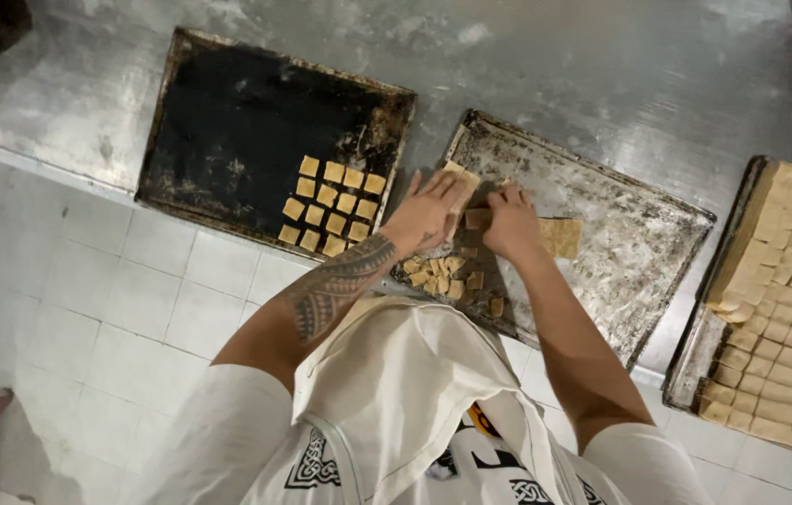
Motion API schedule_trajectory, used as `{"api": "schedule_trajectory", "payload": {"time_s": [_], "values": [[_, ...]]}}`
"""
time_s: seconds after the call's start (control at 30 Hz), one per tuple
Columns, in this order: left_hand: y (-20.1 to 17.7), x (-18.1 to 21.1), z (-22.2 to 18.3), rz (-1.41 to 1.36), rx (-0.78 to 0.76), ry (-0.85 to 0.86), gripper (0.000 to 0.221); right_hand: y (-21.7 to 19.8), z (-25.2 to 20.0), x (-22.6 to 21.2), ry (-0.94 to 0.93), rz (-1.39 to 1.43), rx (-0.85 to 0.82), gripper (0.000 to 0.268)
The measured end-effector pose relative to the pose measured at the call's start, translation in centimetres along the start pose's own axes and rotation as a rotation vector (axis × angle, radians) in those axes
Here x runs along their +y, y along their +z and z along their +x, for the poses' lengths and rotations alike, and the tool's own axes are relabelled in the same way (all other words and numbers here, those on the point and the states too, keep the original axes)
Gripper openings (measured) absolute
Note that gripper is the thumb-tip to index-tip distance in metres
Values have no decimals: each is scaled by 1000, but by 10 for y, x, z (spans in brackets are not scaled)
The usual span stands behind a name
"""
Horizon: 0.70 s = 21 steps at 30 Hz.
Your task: The person picks up square dough pieces from one tray and places them in neat rows on a separate dark baking sheet by hand.
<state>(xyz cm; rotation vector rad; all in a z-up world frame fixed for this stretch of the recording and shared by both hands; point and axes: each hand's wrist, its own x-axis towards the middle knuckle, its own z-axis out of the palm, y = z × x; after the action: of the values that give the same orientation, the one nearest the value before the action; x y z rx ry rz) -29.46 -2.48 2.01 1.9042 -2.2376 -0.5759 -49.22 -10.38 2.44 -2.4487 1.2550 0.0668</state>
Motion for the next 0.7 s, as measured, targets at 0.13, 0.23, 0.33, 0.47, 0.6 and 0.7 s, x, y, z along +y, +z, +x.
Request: {"api": "schedule_trajectory", "payload": {"time_s": [0.13,0.23,0.33,0.47,0.6,0.7], "values": [[-15,-13,-22,-207,61,-90,67,0,6,6,-18,23,-86,65],[-40,-31,-48,-370,218,-71,63,-9,16,3,49,-52,-202,52],[-63,-55,-68,-405,202,-138,62,-16,22,-6,-35,-48,-208,38],[-75,-91,-101,-534,352,-136,58,-7,9,-16,99,-5,-265,45],[-81,-132,-122,-706,377,-183,51,1,-7,-27,49,52,-54,45],[-82,-164,-130,-711,484,-115,49,-2,-9,-50,125,88,8,37]]}}
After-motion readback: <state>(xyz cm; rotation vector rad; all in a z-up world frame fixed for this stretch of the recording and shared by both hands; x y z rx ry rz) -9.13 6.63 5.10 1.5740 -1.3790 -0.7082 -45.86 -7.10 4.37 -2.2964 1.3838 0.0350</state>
